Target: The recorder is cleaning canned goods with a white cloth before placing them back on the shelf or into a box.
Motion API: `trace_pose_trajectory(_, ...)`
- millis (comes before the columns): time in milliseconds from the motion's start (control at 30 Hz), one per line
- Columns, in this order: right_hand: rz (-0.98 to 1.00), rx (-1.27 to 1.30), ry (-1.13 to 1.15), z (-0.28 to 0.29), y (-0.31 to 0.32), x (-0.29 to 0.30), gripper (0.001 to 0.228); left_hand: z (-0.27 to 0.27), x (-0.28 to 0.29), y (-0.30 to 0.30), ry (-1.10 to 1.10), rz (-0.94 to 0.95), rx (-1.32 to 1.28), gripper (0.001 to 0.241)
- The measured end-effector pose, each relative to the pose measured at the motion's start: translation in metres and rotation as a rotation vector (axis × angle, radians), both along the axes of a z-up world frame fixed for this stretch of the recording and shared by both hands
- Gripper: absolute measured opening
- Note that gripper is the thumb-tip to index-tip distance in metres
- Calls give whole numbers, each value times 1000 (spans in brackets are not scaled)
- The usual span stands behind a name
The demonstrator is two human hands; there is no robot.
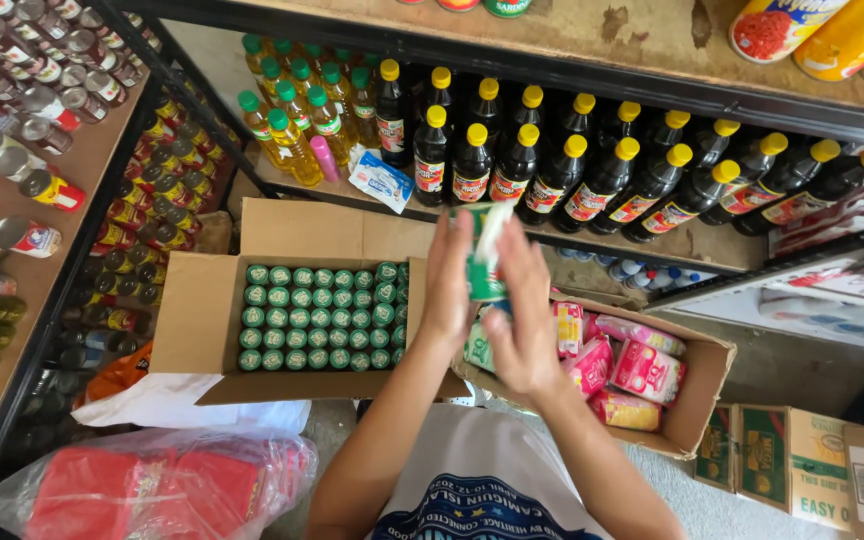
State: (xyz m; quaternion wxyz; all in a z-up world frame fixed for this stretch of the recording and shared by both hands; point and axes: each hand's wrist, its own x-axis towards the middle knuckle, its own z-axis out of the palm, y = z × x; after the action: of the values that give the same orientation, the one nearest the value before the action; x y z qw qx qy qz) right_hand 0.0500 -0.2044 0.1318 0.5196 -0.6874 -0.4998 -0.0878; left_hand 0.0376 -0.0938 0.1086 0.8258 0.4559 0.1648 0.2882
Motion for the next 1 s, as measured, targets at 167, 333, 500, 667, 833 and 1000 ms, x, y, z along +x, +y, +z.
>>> trace_pose_trajectory(167,11,-74,-206,-41,-10,0,69,34,-11,-4,-56,64,-10,53)
trace_pose_trajectory(333,-134,-41,-244,-14,-1,14,71,-4,-7,-14,-31,3,173,45)
trace_pose_trajectory(500,-65,69,-59,-23,-8,-2,63,9,-8,-3,-32,39,32,59)
trace_pose_trajectory(667,-55,-34,-260,-59,-19,-3,63,40,-13,0,-96,36,-3,62)
trace_pose_trajectory(833,-143,-23,-244,-15,-7,13,65,0,-6,-16,41,3,237,61)
trace_pose_trajectory(1000,-43,144,-40,-6,-8,2,59,13,-4,-5,-119,-30,-71,63)
